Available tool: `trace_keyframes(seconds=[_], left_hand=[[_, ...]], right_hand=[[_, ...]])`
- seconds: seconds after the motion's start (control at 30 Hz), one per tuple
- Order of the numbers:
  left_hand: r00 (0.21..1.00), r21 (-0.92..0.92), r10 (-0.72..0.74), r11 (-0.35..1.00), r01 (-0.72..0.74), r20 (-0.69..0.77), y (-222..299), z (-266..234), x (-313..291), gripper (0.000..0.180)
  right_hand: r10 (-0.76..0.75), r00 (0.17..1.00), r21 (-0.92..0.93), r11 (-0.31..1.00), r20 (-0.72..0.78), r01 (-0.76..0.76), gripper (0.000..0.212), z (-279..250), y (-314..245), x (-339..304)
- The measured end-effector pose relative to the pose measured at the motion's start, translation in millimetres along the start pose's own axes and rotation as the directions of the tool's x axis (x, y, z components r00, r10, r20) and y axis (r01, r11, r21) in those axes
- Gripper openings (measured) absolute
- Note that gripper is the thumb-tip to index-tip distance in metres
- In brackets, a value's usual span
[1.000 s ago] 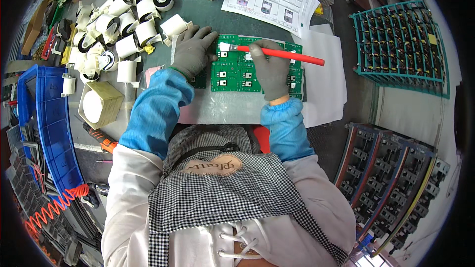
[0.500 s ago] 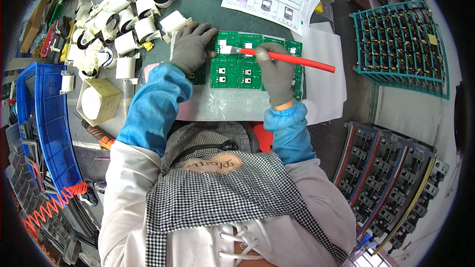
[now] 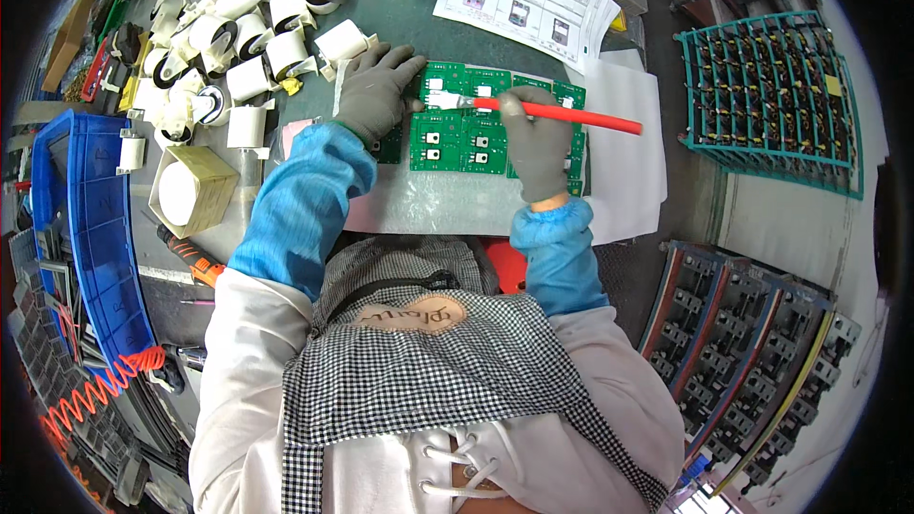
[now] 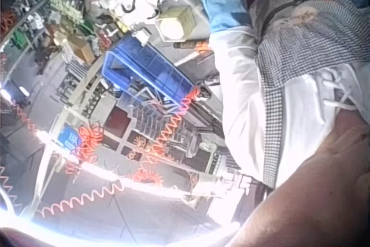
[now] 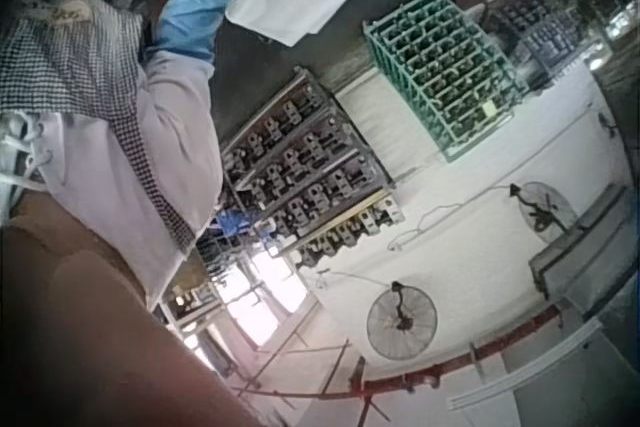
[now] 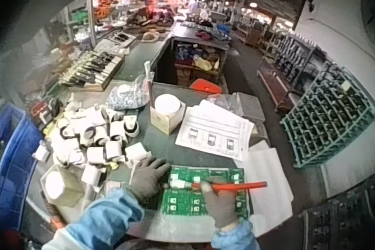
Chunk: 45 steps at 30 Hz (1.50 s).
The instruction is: The recorder is assembling an electronic device by applying adhesive or paste to a PCB and securing components with an electric screwdriver.
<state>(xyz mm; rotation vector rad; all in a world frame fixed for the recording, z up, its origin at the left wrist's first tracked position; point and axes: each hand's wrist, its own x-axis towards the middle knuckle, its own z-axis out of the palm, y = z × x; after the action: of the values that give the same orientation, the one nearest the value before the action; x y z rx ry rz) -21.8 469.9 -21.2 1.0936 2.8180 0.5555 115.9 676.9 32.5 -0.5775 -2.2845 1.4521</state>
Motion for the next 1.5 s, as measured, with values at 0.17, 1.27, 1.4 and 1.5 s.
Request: trace_keyframes(seconds=[0.17, 1.27, 1.4, 1.5], left_hand=[[0.994, -0.091, -0.024, 0.996, 0.014, -0.105, -7.8, -3.0, -7.7, 0.079], [0.987, -0.356, -0.157, 0.924, 0.143, -0.013, -52.0, -5.6, -24.6, 0.062], [0.977, -0.393, -0.204, 0.895, 0.211, 0.062, -47.6, -8.6, -24.0, 0.062], [0.983, -0.373, -0.180, 0.910, 0.183, 0.043, -47.6, -9.5, -21.5, 0.062]], right_hand=[[-0.045, 0.998, 0.168, 0.985, -0.032, 0.049, 0.016, -4.1, -32.9, -6.9], [-0.188, 0.981, 0.043, 0.982, 0.046, 0.187, 0.014, 70.7, -22.0, 16.5], [-0.344, 0.938, -0.150, 0.926, 0.039, 0.345, 0.014, 73.7, -15.6, 20.7], [-0.334, 0.942, -0.166, 0.928, 0.022, 0.332, 0.016, 61.7, -17.3, 14.8]])
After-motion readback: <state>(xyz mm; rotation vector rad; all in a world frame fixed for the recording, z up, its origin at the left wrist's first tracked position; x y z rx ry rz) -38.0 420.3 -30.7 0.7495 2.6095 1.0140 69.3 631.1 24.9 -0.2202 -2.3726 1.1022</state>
